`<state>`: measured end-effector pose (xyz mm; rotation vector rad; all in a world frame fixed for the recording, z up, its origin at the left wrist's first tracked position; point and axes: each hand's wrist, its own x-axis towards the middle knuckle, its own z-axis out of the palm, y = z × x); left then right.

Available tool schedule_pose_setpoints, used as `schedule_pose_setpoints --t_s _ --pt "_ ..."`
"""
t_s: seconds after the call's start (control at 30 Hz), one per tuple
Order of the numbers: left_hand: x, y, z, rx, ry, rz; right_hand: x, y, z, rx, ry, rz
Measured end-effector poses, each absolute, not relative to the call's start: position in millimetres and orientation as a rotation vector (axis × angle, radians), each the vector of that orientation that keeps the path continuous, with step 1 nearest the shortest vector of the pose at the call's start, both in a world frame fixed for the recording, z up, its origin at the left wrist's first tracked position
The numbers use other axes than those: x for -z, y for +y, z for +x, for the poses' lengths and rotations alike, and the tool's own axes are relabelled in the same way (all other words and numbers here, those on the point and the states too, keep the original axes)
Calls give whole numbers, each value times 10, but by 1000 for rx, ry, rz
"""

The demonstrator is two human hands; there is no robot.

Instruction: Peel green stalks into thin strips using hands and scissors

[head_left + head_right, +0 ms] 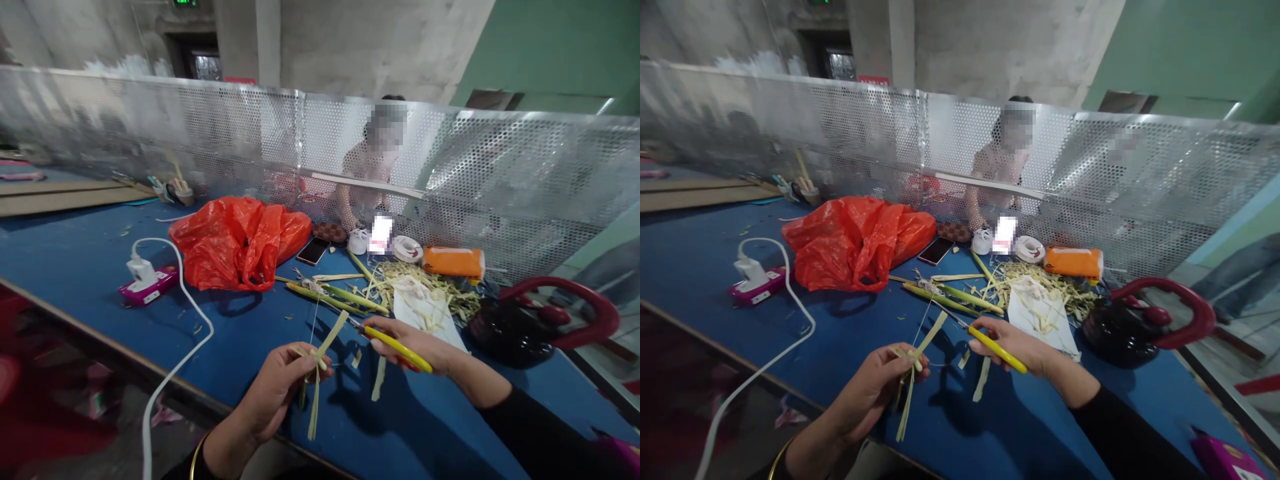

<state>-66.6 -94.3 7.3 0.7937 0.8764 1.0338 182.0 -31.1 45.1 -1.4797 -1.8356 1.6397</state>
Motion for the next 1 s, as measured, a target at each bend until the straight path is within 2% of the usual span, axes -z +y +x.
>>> schedule_pose_setpoints --t_s 0.23,0.43,0.7,0.77,1.0 --pt "-45 -936 -664 -1041 836 775 -403 -99 1609 -1660 -1856 -1468" --pt "-48 -934 -667 -1008 849 784 -316 -15 1474 -1454 -1987 -1422" --pt "-64 -926 -704 -1010 824 736 -247 -205 1802 -905 -2195 -1473" --pt "-105 -899 -716 -976 835 693 -217 -310 1982 -681 -2365 -1538" --pt "-601 -631 -615 -896 684 821 -267 -536 2376 -240 -2614 -1810"
